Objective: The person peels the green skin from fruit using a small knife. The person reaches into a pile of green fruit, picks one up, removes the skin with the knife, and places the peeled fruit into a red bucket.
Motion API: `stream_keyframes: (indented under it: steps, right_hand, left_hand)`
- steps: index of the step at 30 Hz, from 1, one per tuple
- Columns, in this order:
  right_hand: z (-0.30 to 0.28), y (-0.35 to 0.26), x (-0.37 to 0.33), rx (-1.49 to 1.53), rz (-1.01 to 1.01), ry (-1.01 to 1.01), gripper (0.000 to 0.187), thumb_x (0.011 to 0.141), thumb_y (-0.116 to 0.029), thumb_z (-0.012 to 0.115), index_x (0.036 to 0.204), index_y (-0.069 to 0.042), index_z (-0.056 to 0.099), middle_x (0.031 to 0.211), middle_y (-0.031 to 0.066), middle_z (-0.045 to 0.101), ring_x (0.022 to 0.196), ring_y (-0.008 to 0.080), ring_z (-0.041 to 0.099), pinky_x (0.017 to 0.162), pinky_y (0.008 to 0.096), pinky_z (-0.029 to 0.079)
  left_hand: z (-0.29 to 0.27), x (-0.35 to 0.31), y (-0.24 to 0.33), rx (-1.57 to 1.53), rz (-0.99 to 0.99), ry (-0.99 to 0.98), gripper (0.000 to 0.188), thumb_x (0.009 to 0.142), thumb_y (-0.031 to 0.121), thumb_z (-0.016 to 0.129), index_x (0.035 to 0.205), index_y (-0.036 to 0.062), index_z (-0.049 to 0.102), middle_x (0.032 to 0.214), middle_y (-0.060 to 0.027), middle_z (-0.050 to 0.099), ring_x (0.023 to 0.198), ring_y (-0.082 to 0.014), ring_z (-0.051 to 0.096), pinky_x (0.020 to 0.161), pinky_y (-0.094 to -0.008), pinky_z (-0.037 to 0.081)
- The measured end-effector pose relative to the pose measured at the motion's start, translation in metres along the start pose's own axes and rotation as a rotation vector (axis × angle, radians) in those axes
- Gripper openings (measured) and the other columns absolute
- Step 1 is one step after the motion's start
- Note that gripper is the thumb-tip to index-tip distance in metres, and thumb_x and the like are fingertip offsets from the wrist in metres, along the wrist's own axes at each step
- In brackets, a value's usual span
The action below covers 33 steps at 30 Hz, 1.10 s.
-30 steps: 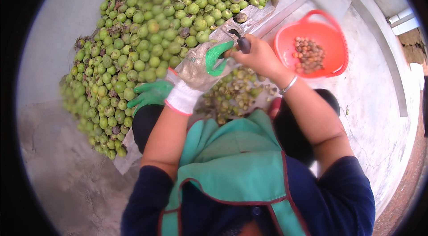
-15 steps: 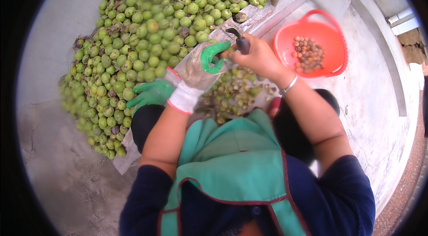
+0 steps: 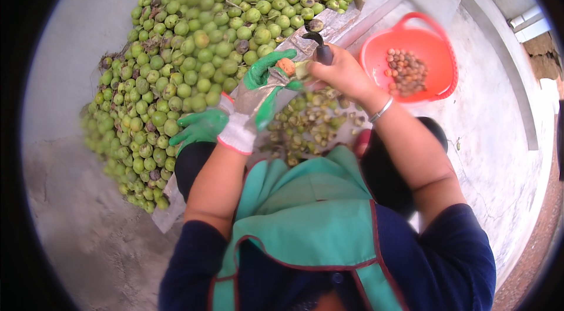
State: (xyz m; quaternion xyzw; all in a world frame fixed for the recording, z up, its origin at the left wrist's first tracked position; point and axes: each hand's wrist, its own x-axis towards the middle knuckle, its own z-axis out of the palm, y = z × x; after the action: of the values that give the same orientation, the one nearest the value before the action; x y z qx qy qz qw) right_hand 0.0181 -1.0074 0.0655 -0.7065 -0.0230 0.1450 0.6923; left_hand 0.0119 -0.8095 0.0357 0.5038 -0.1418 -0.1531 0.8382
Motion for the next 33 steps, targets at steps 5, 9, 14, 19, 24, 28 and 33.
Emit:
stream_keyframes:
  steps: [5,9,14,19,24,28,33]
  right_hand:
    - [-0.011,0.006,0.005,-0.276,-0.103,0.127,0.020,0.083,-0.014,0.064,0.092,0.000,0.054,0.082,0.0054,0.063,0.070,0.0129,0.062,0.061,0.0276,0.057]
    - [-0.007,0.002,0.002,-0.441,-0.099,0.115,0.032,0.080,-0.026,0.075,0.090,0.000,0.057,0.082,0.0045,0.064,0.069,0.0119,0.061,0.062,0.0276,0.055]
    - [0.003,0.016,0.003,-0.085,0.004,-0.044,0.036,0.081,-0.029,0.076,0.097,-0.001,0.061,0.085,0.0044,0.065,0.070,0.0113,0.061,0.063,0.0260,0.053]
    - [0.003,0.007,-0.005,0.097,0.118,-0.111,0.033,0.081,-0.021,0.076,0.103,-0.001,0.063,0.085,0.0025,0.065,0.075,0.0095,0.060,0.069,0.0247,0.051]
    - [-0.006,0.015,0.004,0.085,0.049,-0.130,0.029,0.080,-0.016,0.076,0.102,-0.002,0.063,0.086,0.0009,0.066,0.075,0.0097,0.060,0.069,0.0239,0.050]
    - [0.005,0.017,0.003,0.037,-0.089,-0.065,0.025,0.079,-0.015,0.076,0.096,-0.003,0.063,0.084,0.0007,0.064,0.076,0.0098,0.059,0.070,0.0248,0.050]
    - [0.016,0.018,-0.001,-0.221,-0.183,-0.025,0.024,0.076,-0.012,0.077,0.092,-0.004,0.061,0.085,0.0015,0.063,0.078,0.0089,0.058,0.074,0.0267,0.049]
  left_hand:
    - [-0.004,0.002,0.005,-0.386,-0.090,0.024,0.047,0.084,0.018,0.071,0.125,0.0032,0.054,0.122,-0.0119,0.058,0.104,-0.0255,0.061,0.091,-0.0383,0.053]
    - [-0.008,0.001,0.006,0.410,0.147,0.013,0.043,0.082,0.017,0.072,0.120,0.0035,0.057,0.116,-0.0132,0.061,0.101,-0.0268,0.063,0.086,-0.0370,0.053]
    - [0.007,0.003,0.005,1.295,0.573,-0.019,0.040,0.078,0.011,0.072,0.116,0.0048,0.061,0.105,-0.0152,0.064,0.092,-0.0311,0.063,0.078,-0.0374,0.052]
    - [0.011,0.000,0.012,1.426,0.685,-0.091,0.046,0.078,0.009,0.071,0.122,0.0061,0.058,0.107,-0.0146,0.063,0.091,-0.0310,0.062,0.078,-0.0373,0.052]
    - [0.007,-0.001,0.014,0.713,0.277,0.035,0.050,0.081,0.017,0.071,0.126,0.0047,0.054,0.109,-0.0138,0.064,0.092,-0.0195,0.064,0.076,-0.0315,0.053]
    - [-0.001,-0.002,0.018,0.330,-0.184,0.132,0.042,0.091,0.028,0.061,0.124,0.0026,0.055,0.109,-0.0111,0.064,0.095,-0.0175,0.063,0.077,-0.0307,0.052]
    - [-0.014,-0.002,-0.010,0.748,-0.009,0.155,0.037,0.095,0.030,0.056,0.114,-0.0008,0.061,0.097,-0.0071,0.066,0.077,-0.0143,0.063,0.067,-0.0297,0.053]
